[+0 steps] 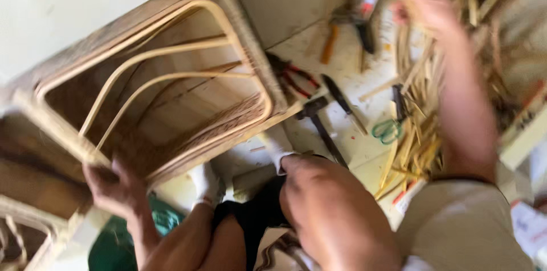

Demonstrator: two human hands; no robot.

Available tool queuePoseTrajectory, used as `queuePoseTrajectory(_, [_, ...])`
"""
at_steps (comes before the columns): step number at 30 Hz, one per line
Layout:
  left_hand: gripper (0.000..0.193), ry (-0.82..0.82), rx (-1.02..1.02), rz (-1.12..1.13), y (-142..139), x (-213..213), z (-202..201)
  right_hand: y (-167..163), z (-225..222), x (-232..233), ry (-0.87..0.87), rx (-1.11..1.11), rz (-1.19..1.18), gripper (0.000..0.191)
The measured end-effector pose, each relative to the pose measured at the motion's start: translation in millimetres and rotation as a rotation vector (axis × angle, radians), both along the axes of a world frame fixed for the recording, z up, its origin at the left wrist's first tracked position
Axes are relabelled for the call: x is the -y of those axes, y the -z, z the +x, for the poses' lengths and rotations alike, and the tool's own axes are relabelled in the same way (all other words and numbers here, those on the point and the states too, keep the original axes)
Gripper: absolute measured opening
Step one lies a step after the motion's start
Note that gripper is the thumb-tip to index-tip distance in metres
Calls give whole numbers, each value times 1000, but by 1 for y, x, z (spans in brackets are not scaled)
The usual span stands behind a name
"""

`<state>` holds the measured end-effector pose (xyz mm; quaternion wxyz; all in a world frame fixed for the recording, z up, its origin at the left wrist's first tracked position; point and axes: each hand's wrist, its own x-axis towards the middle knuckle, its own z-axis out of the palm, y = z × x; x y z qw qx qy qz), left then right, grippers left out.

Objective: The person weaves thin wooden strips into a rectangular basket frame. They use a hammer to tap strips into place, a screwdriver to adjust the weave, and pliers to trim excess material. The basket gradually takes shape as more strips are added.

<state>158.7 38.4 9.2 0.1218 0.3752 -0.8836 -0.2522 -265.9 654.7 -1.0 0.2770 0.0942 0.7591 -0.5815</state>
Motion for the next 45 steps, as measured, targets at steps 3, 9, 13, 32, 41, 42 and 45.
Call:
queuePoseTrajectory(3, [36,101,-104,-191,-5,0,-7,-44,-1,-27,57,189,-505,16])
queuePoseTrajectory(9, [23,-120,-17,73,-21,3,-19,-198,28,144,-208,-12,-428,27])
queuePoseTrajectory(13, [27,-51,76,-97,-23,19,-11,-286,208,329,-1167,-370,375,32])
queuePoseTrajectory(32, [52,-73,-31,-92,1,30,0,-159,128,536,-1287,-1087,-333,36])
queuePoseTrajectory(41, [55,-59,-74,-98,10,23,1,-46,148,563,-1346,-732,-492,30])
queuePoseTrajectory(42, [55,-67,-78,-81,11,23,2,-45,148,563,-1341,-747,-453,32])
queuePoseTrajectory(45, [54,-92,-50,-106,14,21,1,-40,147,561,-1342,-776,-387,35])
